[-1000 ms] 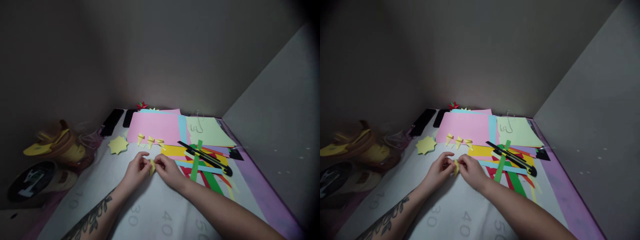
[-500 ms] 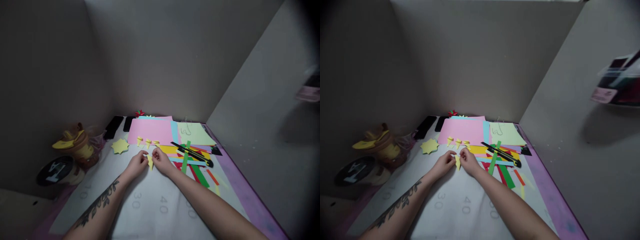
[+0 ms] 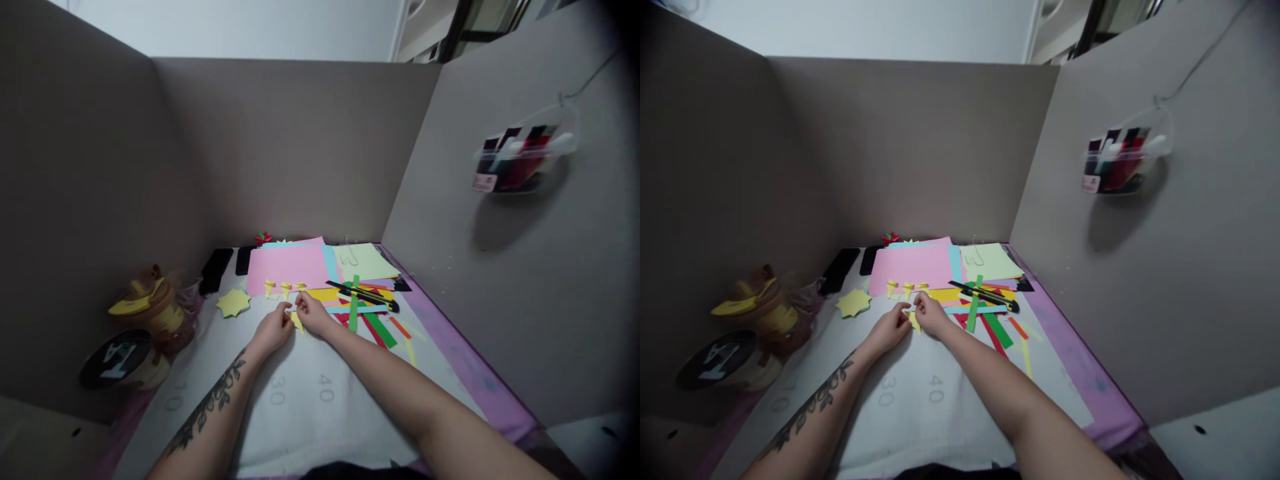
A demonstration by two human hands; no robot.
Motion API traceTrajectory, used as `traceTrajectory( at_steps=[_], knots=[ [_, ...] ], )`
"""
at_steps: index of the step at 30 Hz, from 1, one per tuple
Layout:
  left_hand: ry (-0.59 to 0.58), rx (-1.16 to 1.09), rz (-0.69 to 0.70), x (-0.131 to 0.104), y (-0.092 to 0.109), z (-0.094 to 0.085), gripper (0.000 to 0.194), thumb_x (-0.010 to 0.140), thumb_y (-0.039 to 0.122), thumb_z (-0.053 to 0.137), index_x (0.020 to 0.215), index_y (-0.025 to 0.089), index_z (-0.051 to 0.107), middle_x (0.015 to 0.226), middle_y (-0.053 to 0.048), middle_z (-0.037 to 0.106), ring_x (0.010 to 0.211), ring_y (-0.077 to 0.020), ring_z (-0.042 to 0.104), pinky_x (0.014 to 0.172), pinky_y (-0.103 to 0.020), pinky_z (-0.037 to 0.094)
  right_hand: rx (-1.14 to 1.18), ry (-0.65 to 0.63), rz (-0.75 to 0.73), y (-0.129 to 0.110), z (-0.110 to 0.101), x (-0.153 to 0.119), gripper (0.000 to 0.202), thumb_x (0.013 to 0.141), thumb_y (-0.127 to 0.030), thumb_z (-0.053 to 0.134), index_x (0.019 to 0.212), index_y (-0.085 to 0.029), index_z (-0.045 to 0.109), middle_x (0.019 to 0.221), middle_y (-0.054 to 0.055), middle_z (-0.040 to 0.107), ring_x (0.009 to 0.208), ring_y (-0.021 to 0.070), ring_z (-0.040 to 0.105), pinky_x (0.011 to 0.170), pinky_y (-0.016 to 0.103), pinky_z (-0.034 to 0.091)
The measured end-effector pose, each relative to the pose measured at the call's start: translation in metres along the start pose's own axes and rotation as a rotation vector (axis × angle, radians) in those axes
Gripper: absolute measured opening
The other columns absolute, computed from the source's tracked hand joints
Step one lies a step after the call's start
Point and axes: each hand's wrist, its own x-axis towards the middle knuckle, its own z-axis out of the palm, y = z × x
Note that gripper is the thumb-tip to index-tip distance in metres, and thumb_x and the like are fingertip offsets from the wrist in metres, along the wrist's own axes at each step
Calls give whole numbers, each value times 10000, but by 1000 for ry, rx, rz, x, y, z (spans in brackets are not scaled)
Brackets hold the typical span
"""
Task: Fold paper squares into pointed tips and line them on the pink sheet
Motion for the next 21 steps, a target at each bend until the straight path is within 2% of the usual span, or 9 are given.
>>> traceTrajectory(
  at_steps=[4,8,13,18,21],
  knots=[
    [47,-22,-14,1,-1,3,417,789,202,534,1203,173,491,741,6,642,671,-158,591,627,-248,385,62,10,13,-3,-1,-1,178,673,-121,485,824,-216,478,619,-78,454,547,108,439,539,210,344],
    [115,-76,-42,4,-4,6,390,770,213,532,1154,161,489,682,26,616,642,-156,582,625,-252,400,144,-5,31,-4,-3,-2,167,664,-152,500,821,-206,480,613,-79,462,524,100,438,511,202,344],
    [122,-143,-49,3,-3,5,350,746,206,529,1092,165,490,630,51,597,594,-144,581,582,-237,408,212,-41,25,-4,-2,-1,153,610,-147,544,751,-194,509,617,-70,485,535,97,458,511,201,364],
    [142,-103,-43,1,0,-4,323,767,202,487,1088,166,487,686,27,618,630,-154,592,608,-251,419,214,118,31,2,-6,-3,112,654,-198,544,733,-206,466,634,-61,479,563,110,479,522,213,395],
    [155,-29,-57,-1,0,-11,350,807,193,444,1156,166,453,753,4,636,673,-161,599,639,-259,423,143,275,53,8,-22,5,67,717,-232,516,767,-205,481,669,-41,500,593,126,497,539,232,418]
  ],
)
